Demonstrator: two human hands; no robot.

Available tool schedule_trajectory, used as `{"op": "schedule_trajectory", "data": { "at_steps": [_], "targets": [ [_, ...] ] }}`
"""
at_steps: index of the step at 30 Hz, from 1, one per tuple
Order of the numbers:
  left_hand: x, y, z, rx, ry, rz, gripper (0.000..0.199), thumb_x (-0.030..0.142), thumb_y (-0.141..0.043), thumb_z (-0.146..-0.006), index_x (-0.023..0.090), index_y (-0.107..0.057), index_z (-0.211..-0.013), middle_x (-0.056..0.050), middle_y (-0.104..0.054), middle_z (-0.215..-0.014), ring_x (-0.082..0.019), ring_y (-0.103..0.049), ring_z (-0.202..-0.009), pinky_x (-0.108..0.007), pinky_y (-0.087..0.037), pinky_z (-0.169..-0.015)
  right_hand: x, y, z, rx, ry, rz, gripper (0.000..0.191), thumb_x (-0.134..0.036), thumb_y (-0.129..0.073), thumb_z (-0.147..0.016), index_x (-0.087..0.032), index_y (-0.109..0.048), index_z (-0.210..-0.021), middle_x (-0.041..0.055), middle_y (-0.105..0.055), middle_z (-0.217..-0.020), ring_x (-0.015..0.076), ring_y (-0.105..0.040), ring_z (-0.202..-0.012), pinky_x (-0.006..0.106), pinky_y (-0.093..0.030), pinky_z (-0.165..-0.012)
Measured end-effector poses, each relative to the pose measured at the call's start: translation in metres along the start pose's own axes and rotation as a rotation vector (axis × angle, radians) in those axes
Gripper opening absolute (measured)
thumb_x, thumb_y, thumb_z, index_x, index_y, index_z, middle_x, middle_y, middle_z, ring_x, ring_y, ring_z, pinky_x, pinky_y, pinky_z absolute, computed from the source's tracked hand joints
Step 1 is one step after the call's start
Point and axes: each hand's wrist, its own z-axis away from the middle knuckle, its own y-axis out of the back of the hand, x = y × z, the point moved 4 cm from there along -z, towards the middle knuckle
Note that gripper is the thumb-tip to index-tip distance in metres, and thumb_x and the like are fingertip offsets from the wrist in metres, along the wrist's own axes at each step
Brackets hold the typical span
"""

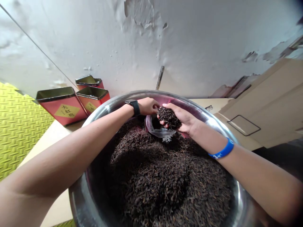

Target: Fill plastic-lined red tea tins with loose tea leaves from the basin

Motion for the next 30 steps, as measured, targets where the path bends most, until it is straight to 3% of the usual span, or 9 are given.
{"op": "schedule_trajectory", "data": {
  "at_steps": [5, 11, 16, 21, 30],
  "targets": [
    [0.002, -0.003, -0.003, -0.034, -0.044, 0.009, 0.026, 0.025, -0.049, -0.073, 0.017, -0.064, -0.094, -0.003, -0.064, -0.081, -0.012, -0.051, -0.066, -0.023, -0.036, -0.061, -0.004, 0.012, -0.003, 0.189, 0.157, 0.149, 0.035, -0.045, -0.048, -0.078, -0.02, -0.054, -0.102, 0.0068, -0.061, -0.086, 0.02, -0.057, -0.081, 0.037, -0.049, -0.071],
    [0.001, -0.002, -0.003, -0.005, -0.088, 0.067, 0.025, 0.022, -0.047, -0.075, 0.014, -0.065, -0.09, -0.003, -0.065, -0.079, -0.011, -0.05, -0.064, -0.022, -0.034, -0.059, -0.015, 0.003, 0.003, 0.343, 0.558, 0.887, 0.025, -0.038, -0.049, -0.079, -0.016, -0.061, -0.081, 0.004, -0.062, -0.076, 0.0165, -0.055, -0.072, 0.031, -0.043, -0.068],
    [-0.001, -0.003, -0.003, 0.003, -0.082, 0.041, 0.027, 0.026, -0.045, -0.077, 0.017, -0.066, -0.091, -0.003, -0.067, -0.082, -0.01, -0.052, -0.065, -0.02, -0.033, -0.057, -0.007, -0.002, 0.002, 0.344, 0.699, 1.262, 0.022, -0.031, -0.048, -0.08, -0.017, -0.062, -0.089, 0.0062, -0.064, -0.086, 0.0179, -0.057, -0.076, 0.03, -0.042, -0.07],
    [-0.003, -0.004, -0.004, 0.025, -0.079, 0.003, 0.031, 0.026, -0.044, -0.076, 0.019, -0.065, -0.098, -0.004, -0.067, -0.091, -0.013, -0.056, -0.074, -0.021, -0.037, -0.063, 0.0, -0.002, -0.003, 0.333, 0.74, 1.409, 0.023, -0.03, -0.051, -0.079, -0.017, -0.063, -0.094, 0.0078, -0.064, -0.092, 0.0201, -0.058, -0.084, 0.032, -0.043, -0.075],
    [-0.006, -0.005, -0.003, 0.033, -0.055, 0.037, 0.033, 0.025, -0.046, -0.074, 0.02, -0.065, -0.101, -0.003, -0.067, -0.093, -0.014, -0.057, -0.078, -0.021, -0.038, -0.069, 0.004, 0.001, -0.006, 0.3, 0.756, 1.422, 0.022, -0.027, -0.053, -0.079, -0.016, -0.062, -0.096, 0.0076, -0.064, -0.096, 0.0209, -0.058, -0.089, 0.033, -0.044, -0.078]
  ]
}}
